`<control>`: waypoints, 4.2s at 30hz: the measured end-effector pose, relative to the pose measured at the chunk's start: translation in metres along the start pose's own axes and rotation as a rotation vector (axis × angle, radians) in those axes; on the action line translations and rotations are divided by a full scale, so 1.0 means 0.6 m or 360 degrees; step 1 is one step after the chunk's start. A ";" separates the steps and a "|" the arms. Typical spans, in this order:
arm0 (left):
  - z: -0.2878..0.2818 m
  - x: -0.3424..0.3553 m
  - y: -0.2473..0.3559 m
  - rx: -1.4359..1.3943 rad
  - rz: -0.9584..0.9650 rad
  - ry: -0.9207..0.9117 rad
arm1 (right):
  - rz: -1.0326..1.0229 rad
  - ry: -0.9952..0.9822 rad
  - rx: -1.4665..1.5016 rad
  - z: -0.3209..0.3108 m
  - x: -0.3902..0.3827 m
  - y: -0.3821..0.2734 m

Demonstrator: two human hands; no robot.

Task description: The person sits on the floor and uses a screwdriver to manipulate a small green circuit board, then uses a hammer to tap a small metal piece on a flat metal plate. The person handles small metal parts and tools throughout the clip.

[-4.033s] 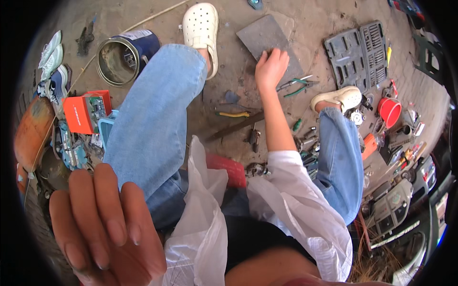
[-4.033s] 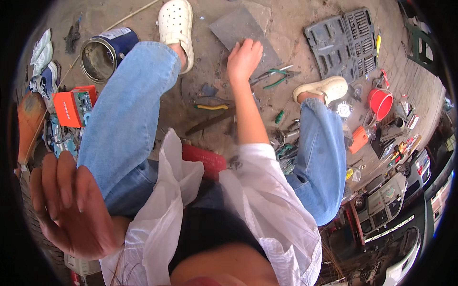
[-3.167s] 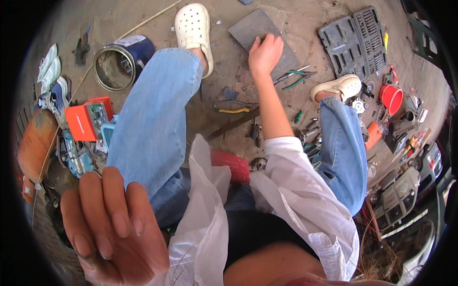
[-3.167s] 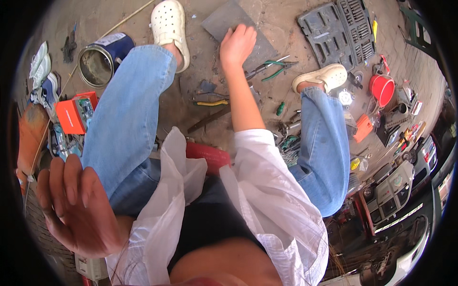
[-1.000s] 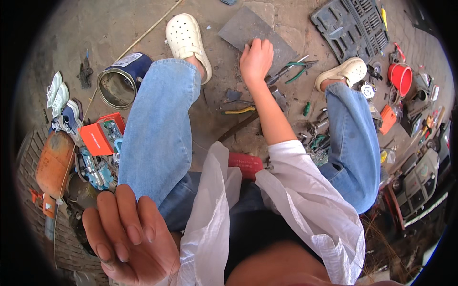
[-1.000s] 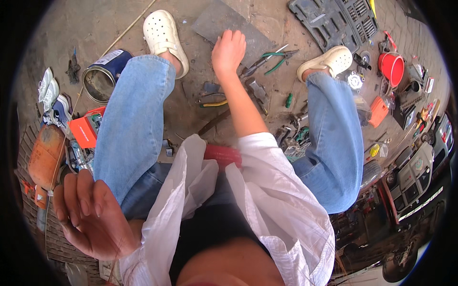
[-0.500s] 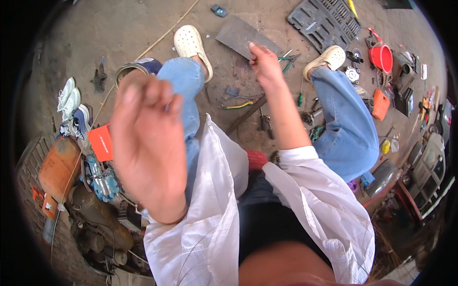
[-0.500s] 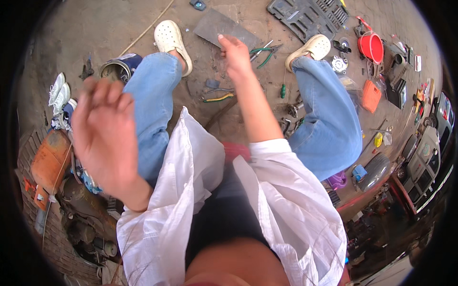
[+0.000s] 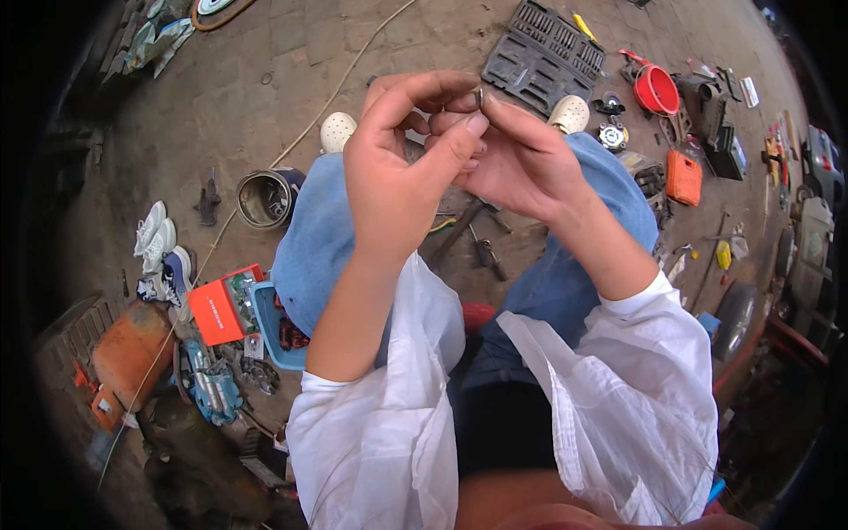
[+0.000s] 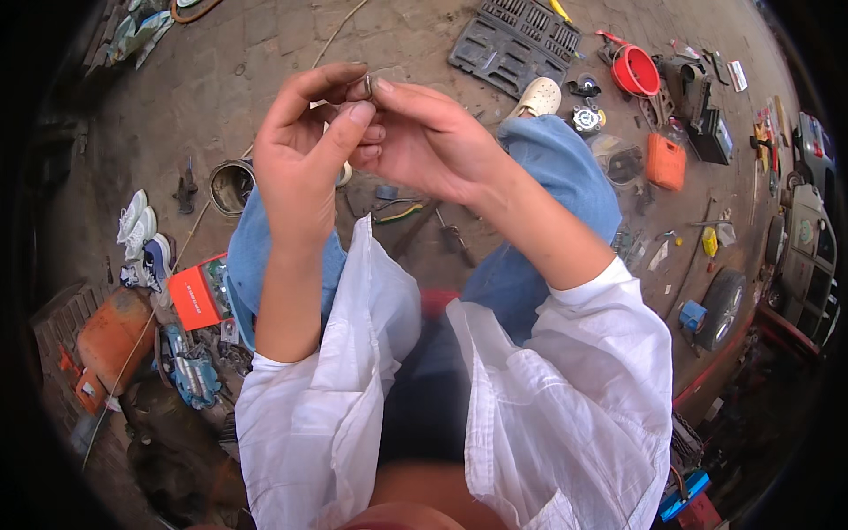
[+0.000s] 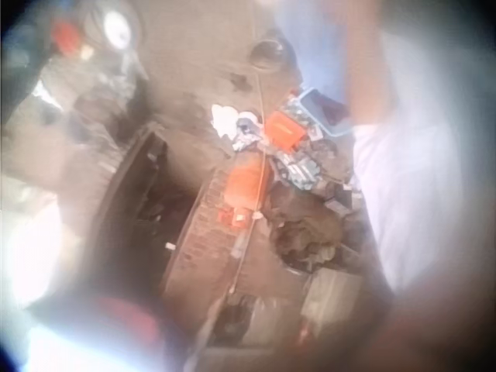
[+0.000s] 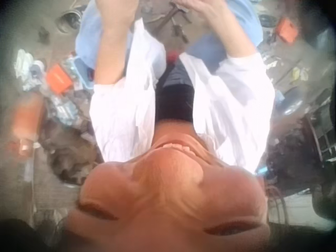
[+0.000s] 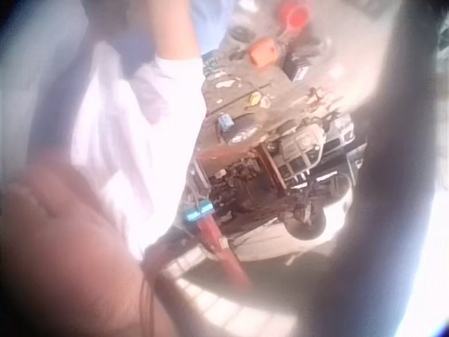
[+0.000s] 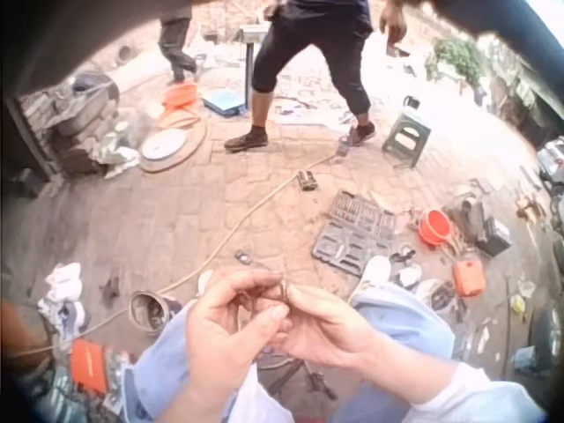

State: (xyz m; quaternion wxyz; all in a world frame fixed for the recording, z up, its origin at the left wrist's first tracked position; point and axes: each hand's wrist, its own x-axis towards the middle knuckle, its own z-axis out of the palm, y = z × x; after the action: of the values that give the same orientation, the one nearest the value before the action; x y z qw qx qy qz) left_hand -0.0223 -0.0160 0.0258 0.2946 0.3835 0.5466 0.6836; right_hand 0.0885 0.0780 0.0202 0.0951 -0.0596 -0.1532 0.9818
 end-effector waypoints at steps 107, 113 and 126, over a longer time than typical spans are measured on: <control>0.050 0.008 -0.027 -0.0557 -0.0567 -0.0069 | -0.0435 0.0648 -0.1385 -0.011 -0.065 -0.065; 0.052 0.018 -0.048 -0.0387 -0.0570 -0.0045 | -0.0232 0.0841 -0.1183 -0.012 -0.052 -0.072; 0.043 0.044 -0.129 -0.0201 -0.0437 0.0293 | -0.0886 0.0806 -0.1141 -0.098 -0.047 -0.160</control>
State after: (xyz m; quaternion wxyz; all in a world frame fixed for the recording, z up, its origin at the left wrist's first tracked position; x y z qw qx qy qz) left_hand -0.0156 0.0369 -0.0412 0.3574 0.2217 0.5745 0.7022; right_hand 0.1409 0.1788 -0.0030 0.3603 -0.2812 -0.4622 0.7599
